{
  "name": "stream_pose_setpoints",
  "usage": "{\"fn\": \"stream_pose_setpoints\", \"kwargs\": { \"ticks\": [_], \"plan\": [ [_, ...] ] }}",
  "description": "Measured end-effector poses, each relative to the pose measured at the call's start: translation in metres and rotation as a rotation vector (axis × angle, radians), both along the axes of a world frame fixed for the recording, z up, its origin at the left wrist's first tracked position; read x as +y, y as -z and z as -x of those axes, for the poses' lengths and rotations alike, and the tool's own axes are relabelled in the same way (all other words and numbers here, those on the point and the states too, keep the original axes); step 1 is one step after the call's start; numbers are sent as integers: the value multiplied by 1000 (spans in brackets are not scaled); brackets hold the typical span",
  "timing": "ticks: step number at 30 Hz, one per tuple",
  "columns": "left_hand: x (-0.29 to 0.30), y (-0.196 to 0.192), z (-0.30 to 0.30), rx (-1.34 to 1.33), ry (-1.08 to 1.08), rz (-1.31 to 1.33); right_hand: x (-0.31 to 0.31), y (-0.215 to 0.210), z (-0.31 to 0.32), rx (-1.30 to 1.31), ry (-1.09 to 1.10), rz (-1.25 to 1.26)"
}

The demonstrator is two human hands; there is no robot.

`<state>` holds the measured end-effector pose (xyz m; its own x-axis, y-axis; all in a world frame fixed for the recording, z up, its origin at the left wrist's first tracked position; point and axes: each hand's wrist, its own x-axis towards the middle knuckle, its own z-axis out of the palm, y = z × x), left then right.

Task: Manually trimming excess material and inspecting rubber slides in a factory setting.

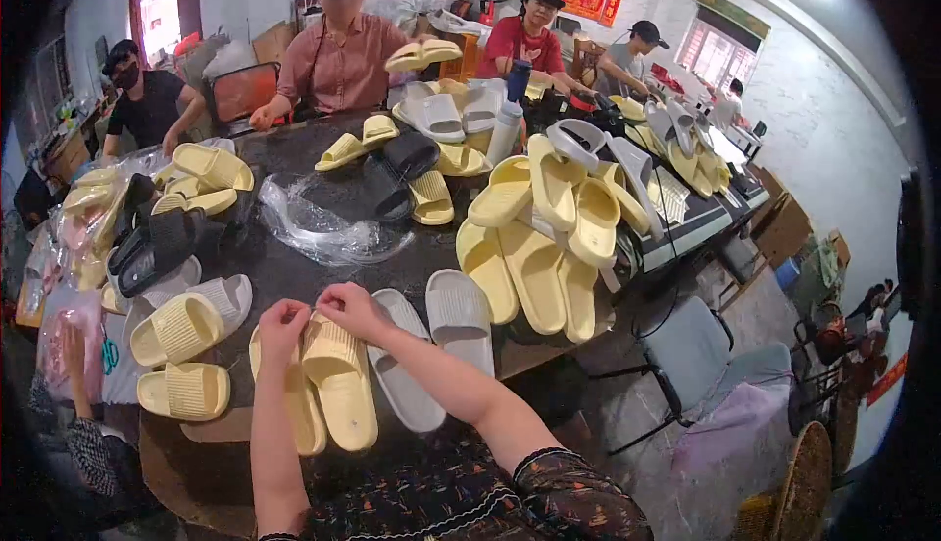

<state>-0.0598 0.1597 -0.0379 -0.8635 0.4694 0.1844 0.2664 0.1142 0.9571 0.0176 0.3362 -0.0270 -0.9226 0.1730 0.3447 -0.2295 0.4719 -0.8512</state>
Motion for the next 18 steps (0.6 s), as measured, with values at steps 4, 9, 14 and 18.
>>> {"fn": "stream_pose_setpoints", "kwargs": {
  "ticks": [4, 9, 14, 18],
  "plan": [
    [-1, 1, 1, 21, -62, -72, -1, -8, -4, -48, 26, 53],
    [5, -14, -11, 19, 6, 44, 3, -3, -2, 50, -33, -107],
    [1, -6, -5, 23, -43, -97, 2, -2, -1, -24, 0, 26],
    [3, -12, -9, 7, 25, -2, 1, 3, 0, -14, -15, 45]
  ]
}}
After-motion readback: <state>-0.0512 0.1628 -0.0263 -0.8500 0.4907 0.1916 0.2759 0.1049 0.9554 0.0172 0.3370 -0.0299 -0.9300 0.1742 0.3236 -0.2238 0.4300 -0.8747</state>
